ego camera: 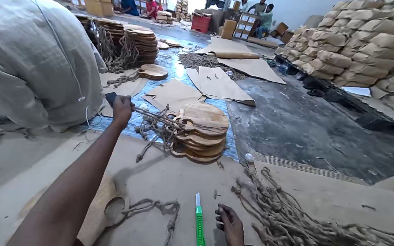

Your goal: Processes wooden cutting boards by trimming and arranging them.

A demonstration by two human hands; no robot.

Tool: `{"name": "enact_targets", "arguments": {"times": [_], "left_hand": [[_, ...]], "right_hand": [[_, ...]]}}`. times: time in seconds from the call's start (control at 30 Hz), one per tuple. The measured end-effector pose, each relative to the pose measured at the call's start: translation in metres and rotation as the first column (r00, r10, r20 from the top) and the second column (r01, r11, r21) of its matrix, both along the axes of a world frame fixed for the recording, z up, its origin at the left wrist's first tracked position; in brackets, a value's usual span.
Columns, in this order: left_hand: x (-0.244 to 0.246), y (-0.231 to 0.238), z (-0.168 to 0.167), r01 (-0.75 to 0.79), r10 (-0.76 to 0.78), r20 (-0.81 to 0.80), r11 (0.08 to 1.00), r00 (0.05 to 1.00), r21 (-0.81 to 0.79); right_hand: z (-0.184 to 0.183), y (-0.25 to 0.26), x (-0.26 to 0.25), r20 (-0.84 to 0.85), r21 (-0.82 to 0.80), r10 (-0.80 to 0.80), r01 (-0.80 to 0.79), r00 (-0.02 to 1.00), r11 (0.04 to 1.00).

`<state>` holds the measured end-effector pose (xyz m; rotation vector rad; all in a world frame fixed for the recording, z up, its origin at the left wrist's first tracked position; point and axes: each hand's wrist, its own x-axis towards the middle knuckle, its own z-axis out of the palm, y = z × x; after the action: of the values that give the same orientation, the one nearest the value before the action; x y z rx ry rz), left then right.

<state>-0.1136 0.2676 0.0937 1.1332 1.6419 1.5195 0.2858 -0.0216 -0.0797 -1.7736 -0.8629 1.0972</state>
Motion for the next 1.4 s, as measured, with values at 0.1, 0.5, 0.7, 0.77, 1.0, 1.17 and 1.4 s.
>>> {"name": "enact_targets", "arguments": {"times": [0.1,0.5,0.7,0.77,1.0,1.17,1.4], "left_hand": [[-0.008,0.018,0.004,-0.092,0.086,0.108,0.994,0.991,0.059],[-0.019,-0.169,-0.107,0.195,-0.406,-0.257,0.79,0.877,-0.581],[0.018,-0.253,-0.119,0.373,-0.774,-0.224,0.511,0.592,-0.775],[0.026,-0.262,-0.126,0.35,-0.722,-0.268,0.582,0.638,-0.734],[0.013,-0.252,-0.116,0.042,-0.423,-0.406,0.732,0.81,-0.68],[0.057,-0.257,-0.159,0.265,-0.757,-0.529,0.639,0.384,-0.722],[0.122,-0.259,-0.191,0.468,-0.817,-0.52,0.572,0.251,-0.673]], "right_hand": [[-0.009,0.018,-0.013,-0.002,-0.019,0.011,-0.011,1.0,1.0],[-0.024,0.014,-0.022,0.382,-0.357,0.465,-0.337,0.799,0.871],[-0.015,0.016,-0.033,0.418,-0.549,0.635,-0.377,0.649,0.746],[-0.016,0.013,-0.035,0.441,-0.597,0.668,-0.359,0.6,0.717],[-0.008,0.01,-0.027,0.428,-0.447,0.45,-0.249,0.784,0.859],[-0.005,0.011,-0.025,0.475,-0.442,0.418,-0.2,0.775,0.874],[-0.015,-0.005,-0.038,0.684,-0.176,0.432,-0.442,0.588,0.88]]}}
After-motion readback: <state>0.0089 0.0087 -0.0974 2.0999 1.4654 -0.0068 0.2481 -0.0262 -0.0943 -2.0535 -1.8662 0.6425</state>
